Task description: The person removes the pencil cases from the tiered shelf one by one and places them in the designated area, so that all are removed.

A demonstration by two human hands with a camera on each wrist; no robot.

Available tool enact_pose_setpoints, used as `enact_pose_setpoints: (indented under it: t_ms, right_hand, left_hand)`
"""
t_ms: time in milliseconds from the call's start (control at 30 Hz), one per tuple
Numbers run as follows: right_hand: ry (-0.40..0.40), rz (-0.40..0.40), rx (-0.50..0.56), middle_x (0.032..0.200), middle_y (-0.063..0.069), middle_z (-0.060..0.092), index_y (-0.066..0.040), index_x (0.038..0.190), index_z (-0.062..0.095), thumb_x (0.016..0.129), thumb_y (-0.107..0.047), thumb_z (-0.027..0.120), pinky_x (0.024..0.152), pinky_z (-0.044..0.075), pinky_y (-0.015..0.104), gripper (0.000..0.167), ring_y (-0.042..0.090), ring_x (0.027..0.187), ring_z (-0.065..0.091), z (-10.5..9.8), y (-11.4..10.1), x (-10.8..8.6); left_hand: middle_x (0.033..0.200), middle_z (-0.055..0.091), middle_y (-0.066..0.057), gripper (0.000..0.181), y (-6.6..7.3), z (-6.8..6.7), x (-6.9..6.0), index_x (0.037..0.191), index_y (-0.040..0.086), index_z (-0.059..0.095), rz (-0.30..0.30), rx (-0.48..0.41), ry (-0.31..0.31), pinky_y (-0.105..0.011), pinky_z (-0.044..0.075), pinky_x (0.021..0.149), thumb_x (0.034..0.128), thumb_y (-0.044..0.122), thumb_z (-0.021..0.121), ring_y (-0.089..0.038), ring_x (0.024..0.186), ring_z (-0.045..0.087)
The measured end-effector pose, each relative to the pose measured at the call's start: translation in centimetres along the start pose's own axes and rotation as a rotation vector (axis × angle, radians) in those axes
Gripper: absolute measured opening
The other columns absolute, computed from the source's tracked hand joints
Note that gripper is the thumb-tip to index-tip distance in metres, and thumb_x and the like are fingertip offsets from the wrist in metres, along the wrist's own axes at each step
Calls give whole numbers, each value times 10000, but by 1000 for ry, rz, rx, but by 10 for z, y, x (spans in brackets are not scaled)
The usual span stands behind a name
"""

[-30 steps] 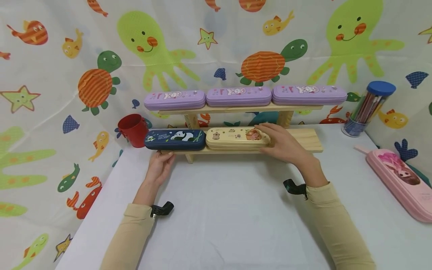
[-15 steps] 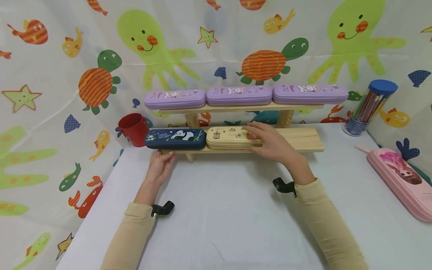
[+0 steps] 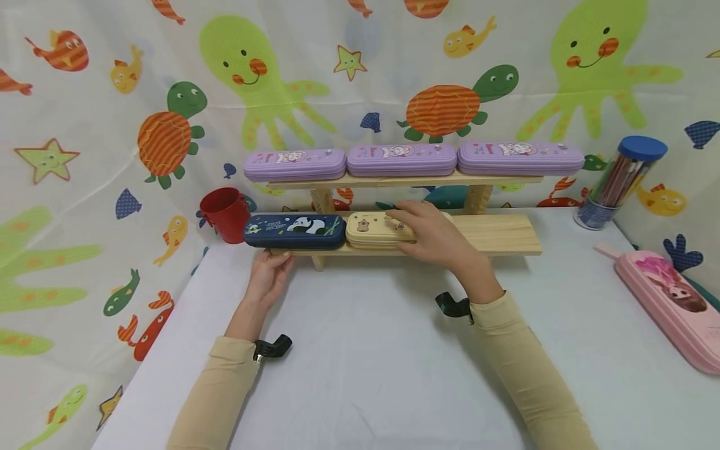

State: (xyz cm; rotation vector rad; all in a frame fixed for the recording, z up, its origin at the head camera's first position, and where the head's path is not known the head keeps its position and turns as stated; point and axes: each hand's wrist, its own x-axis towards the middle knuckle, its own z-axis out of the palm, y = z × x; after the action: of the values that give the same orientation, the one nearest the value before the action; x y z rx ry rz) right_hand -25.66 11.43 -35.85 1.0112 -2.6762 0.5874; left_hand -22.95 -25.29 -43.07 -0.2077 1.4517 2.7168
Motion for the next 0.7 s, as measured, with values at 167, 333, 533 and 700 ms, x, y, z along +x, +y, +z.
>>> enact_pose_setpoints:
  t_ms: [167, 333, 533, 700]
  right_hand:
    - [-55, 10, -37, 1497, 143, 490, -174, 1442, 521, 858, -303, 770, 1247, 275, 532, 648, 350, 1438, 380, 4, -4, 7]
    - [-93, 44, -46, 1513, 169, 470, -172, 1432, 535, 859, -268, 753, 1232, 296, 550, 621, 372, 1424, 404, 5, -5, 7]
    - [-108, 59, -25, 1514, 185, 463, -172, 1411, 556, 861, -180, 699, 1208, 318, 578, 568, 396, 1403, 419, 5, -6, 5]
    - [-102, 57, -35, 1477, 167, 502, -195, 1393, 563, 843, -191, 709, 1168, 344, 601, 569, 397, 1376, 428, 6, -6, 6]
  left_hand:
    - [1330, 523, -3, 585, 0, 0, 1, 1539, 22, 212, -10, -7, 4, -196, 514, 1038, 998, -118, 385, -46, 1133, 620]
    - [1347, 500, -12, 561, 0, 2, 1, 1528, 14, 220, -14, 7, 14, -197, 488, 1069, 1003, -112, 372, -39, 1140, 611]
    - [1370, 481, -19, 560, 1, 3, 0, 1536, 18, 209, -19, 16, 12, -197, 480, 1074, 1013, -97, 371, -39, 1155, 606]
    - [1338, 504, -4, 560, 1, 1, 0, 1532, 22, 217, -24, 25, 19, -195, 482, 1073, 1010, -87, 386, -38, 1154, 605]
